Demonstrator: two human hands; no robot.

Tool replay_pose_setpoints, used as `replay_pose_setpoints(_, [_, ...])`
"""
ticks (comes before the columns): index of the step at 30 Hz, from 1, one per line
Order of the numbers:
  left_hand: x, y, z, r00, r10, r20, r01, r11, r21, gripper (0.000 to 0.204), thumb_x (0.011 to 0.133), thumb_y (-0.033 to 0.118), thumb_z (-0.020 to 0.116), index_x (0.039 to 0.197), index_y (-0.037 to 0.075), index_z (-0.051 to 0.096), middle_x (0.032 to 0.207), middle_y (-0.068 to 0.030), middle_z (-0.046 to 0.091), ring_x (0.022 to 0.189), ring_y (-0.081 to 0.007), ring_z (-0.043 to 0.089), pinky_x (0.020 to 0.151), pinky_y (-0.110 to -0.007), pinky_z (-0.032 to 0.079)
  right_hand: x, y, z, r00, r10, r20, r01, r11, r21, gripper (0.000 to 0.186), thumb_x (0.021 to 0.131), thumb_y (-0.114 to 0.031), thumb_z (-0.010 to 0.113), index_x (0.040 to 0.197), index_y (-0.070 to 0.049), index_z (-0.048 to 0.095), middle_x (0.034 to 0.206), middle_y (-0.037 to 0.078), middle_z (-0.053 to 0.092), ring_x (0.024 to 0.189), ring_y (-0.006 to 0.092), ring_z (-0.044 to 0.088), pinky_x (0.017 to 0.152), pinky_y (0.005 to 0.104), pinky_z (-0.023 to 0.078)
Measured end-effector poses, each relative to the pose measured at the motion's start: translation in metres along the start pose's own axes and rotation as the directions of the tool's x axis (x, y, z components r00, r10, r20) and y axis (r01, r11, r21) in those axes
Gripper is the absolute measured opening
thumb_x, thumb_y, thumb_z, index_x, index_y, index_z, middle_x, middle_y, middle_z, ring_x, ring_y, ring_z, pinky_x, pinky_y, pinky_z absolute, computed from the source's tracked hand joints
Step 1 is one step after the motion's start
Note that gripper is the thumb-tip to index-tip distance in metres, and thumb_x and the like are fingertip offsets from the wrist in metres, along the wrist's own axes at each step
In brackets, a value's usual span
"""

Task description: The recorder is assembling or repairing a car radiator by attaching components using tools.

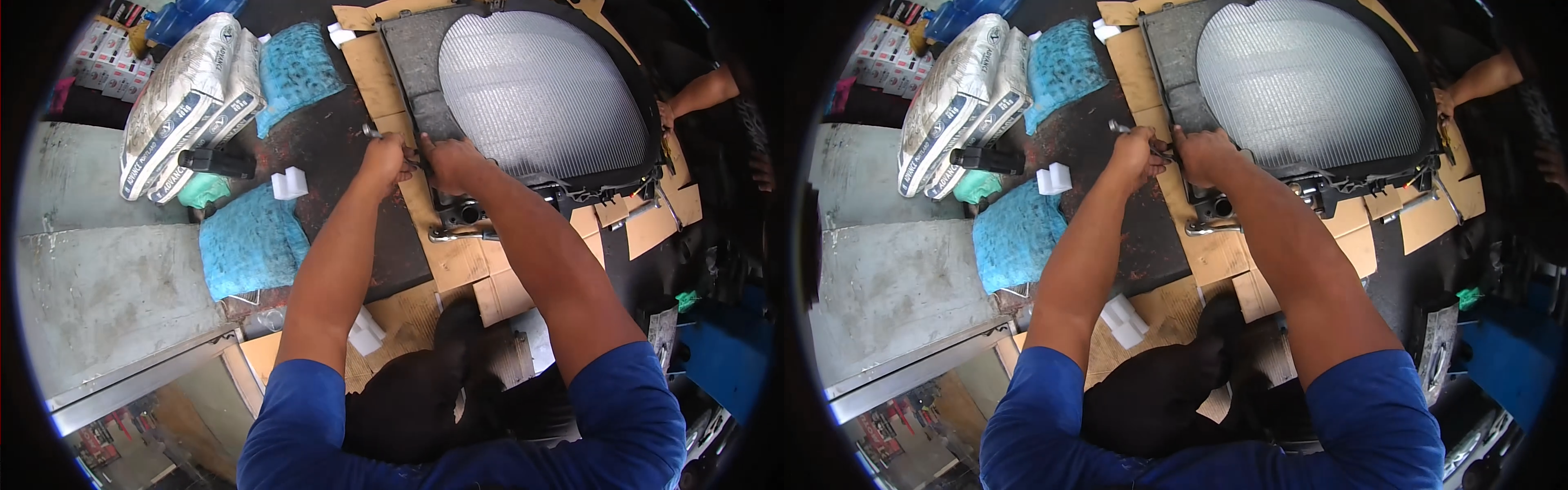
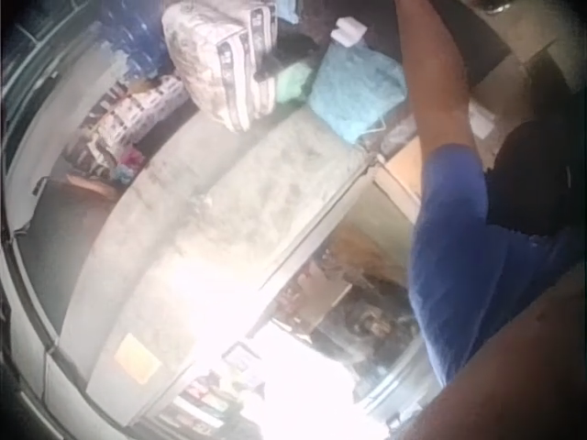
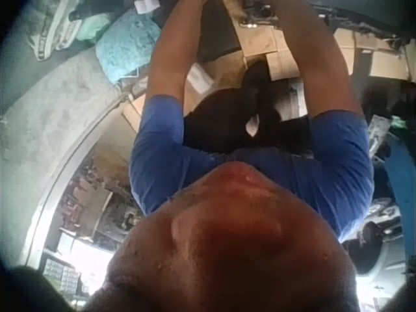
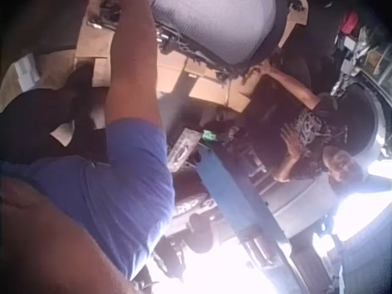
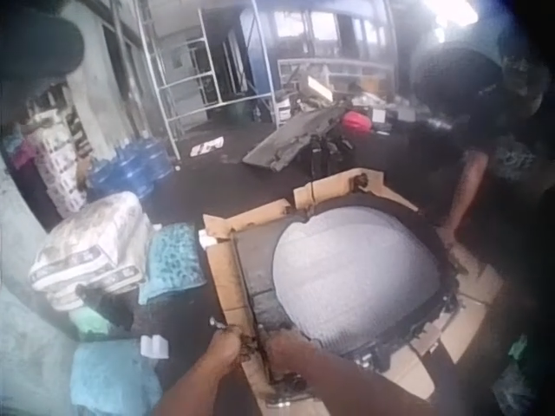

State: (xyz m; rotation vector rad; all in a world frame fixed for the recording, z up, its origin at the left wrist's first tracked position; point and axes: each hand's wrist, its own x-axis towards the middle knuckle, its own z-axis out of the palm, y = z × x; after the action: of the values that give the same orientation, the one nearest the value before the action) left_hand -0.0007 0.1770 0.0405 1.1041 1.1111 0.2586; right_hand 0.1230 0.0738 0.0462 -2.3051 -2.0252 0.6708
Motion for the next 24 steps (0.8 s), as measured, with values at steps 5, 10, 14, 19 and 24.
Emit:
replay_pose_setpoints(5, [0.004, 0.008, 0.011, 0.991, -0.111, -0.069, 0.12, 0.983, 0.137, 0.035, 0.097, 0.034, 0.046, 0.096, -0.001, 0.054, 0.085, -0.0125, 0.058, 0.069, -0.0276, 0.059, 0.065, -0.04, 0.051, -0.003, -0.005, 0.001, 0.998, 0.009, 0.054, -0.009, 1.0, -0.001, 0.076, 0.086, -0.024, 0.058, 0.148, 0.001, 0.024, 0.117, 0.017, 0.064, 0.113, 0.0308, 0.059, 0.097, 0.0451, 0.041])
replay_pose_setpoints(10, [-0.003, -0.036, -0.003, 0.968, 0.25, -0.016, -0.238, 0.94, 0.244, 0.034, 0.1, 0.029, 0.043, 0.09, -0.001, 0.056, 0.081, -0.0097, 0.058, 0.07, -0.0261, 0.06, 0.064, -0.038, 0.05, 0.0, -0.007, 0.007, 1.0, -0.01, 0.016, 0.01, 1.0, -0.017, 0.075, 0.086, -0.023, 0.057, 0.148, 0.002, 0.025, 0.114, 0.017, 0.065, 0.111, 0.0316, 0.06, 0.096, 0.0448, 0.042])
replay_pose_setpoints(14, [-0.016, -0.066, -0.006, 0.644, 0.733, 0.219, -0.726, 0.496, 0.476, 0.029, 0.099, 0.022, 0.045, 0.091, -0.003, 0.057, 0.078, -0.0113, 0.058, 0.071, -0.0259, 0.058, 0.066, -0.035, 0.048, 0.004, 0.001, 0.007, 0.999, 0.002, 0.039, -0.003, 1.0, 0.019, 0.081, 0.085, -0.032, 0.06, 0.147, 0.004, 0.024, 0.116, 0.019, 0.063, 0.112, 0.0353, 0.058, 0.097, 0.0488, 0.041])
replay_pose_setpoints(19, [-0.014, -0.07, -0.005, 0.476, 0.862, 0.177, -0.838, 0.383, 0.388, 0.019, 0.093, 0.016, 0.053, 0.081, 0.001, 0.055, 0.079, -0.0199, 0.059, 0.073, -0.0375, 0.06, 0.068, -0.039, 0.047, 0.017, 0.003, 0.012, 0.998, -0.041, -0.054, 0.041, 0.999, -0.007, 0.079, 0.085, -0.032, 0.06, 0.146, 0.005, 0.026, 0.112, 0.021, 0.063, 0.108, 0.0363, 0.059, 0.094, 0.0495, 0.043])
replay_pose_setpoints(24, [-0.028, -0.035, -0.001, 0.714, 0.642, 0.279, -0.57, 0.301, 0.765, 0.018, 0.091, 0.013, 0.047, 0.084, 0.003, 0.06, 0.077, -0.0158, 0.061, 0.076, -0.0337, 0.061, 0.07, -0.042, 0.048, 0.009, 0.003, 0.005, 0.994, -0.06, -0.087, 0.067, 0.994, 0.082, 0.081, 0.081, -0.026, 0.061, 0.146, 0.004, 0.024, 0.112, 0.02, 0.063, 0.106, 0.0358, 0.059, 0.093, 0.0502, 0.042])
